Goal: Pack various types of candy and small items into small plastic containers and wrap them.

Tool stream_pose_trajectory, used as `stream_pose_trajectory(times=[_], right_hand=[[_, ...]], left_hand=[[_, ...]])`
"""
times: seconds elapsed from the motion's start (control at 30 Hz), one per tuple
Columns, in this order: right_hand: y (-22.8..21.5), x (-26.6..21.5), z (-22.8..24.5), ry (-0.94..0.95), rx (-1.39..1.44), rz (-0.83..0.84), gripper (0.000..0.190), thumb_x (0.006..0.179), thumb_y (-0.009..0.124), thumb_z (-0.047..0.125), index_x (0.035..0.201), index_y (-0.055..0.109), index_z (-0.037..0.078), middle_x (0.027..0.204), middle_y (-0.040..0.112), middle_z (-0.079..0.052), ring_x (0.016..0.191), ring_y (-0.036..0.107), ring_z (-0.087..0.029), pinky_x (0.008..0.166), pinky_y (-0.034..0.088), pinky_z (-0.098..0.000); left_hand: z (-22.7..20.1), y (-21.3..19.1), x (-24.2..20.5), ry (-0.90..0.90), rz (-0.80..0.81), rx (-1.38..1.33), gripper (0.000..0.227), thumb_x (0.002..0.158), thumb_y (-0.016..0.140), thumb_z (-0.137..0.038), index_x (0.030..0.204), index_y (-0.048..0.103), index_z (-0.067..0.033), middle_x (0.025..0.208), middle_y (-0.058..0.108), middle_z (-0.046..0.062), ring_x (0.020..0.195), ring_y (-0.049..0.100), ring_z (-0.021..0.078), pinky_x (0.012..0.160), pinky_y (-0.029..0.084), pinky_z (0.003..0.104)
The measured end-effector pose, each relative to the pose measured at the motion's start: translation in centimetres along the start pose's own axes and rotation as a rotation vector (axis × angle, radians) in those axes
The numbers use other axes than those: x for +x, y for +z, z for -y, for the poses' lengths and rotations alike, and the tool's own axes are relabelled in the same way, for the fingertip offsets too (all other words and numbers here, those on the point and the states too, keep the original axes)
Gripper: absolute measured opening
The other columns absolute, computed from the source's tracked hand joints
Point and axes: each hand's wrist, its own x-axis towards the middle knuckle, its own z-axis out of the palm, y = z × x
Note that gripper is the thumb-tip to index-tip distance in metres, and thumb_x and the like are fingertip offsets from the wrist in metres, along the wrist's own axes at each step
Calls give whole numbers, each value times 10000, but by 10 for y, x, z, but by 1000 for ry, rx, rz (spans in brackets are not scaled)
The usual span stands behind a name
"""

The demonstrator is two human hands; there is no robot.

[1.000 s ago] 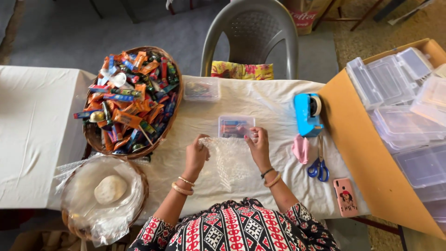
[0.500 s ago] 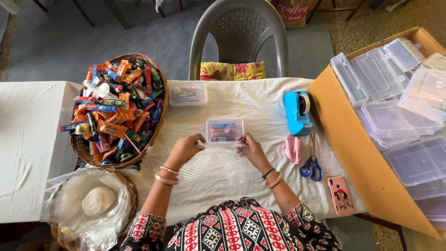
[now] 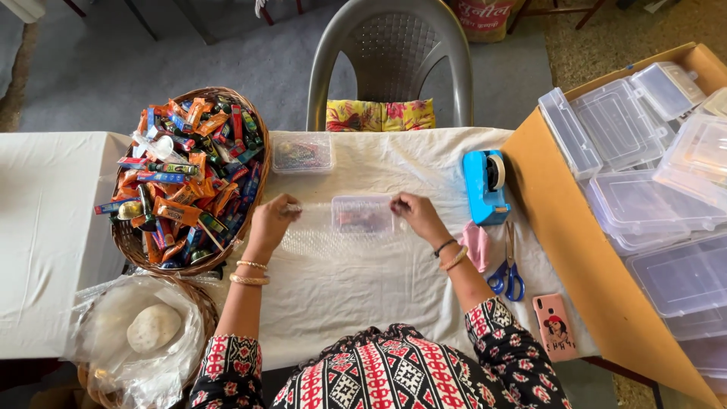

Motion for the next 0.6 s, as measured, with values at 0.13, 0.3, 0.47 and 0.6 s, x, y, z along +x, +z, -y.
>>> stream_pose_trajectory(times=[0.13, 0.3, 0.47, 0.6], right_hand=[[-7, -5, 89, -143, 25, -140, 95, 961, 668, 18, 1051, 696, 23, 934, 747, -34, 887, 718, -107, 785, 580, -252], [-1, -43, 117, -345, -531, -201, 81, 875, 769, 68, 954, 780, 79, 735, 671, -91, 752, 623, -247, 800, 499, -365], [43, -76, 54, -384, -501, -123, 71, 879, 752, 102, 944, 723, 92, 885, 732, -44, 861, 665, -214, 850, 498, -363], [66, -87, 12, -246, -514, -71, 91, 853, 733, 68, 939, 704, 79, 901, 739, -48, 899, 668, -253, 843, 534, -360]], left_hand=[[-19, -29, -10, 218, -138, -3, 138, 886, 742, -89, 1024, 746, -80, 935, 777, 52, 833, 752, 129, 717, 609, 263], [-17, -41, -66, 546, -178, 203, 35, 934, 755, -66, 921, 758, -98, 912, 748, 36, 934, 688, 178, 862, 557, 324], [17, -3, -117, 455, -19, 315, 89, 834, 701, -42, 891, 735, -101, 898, 707, 28, 984, 648, 220, 849, 520, 366], [47, 29, -137, 347, 84, 365, 220, 789, 626, -11, 960, 714, -117, 859, 647, 37, 976, 615, 244, 867, 518, 386]])
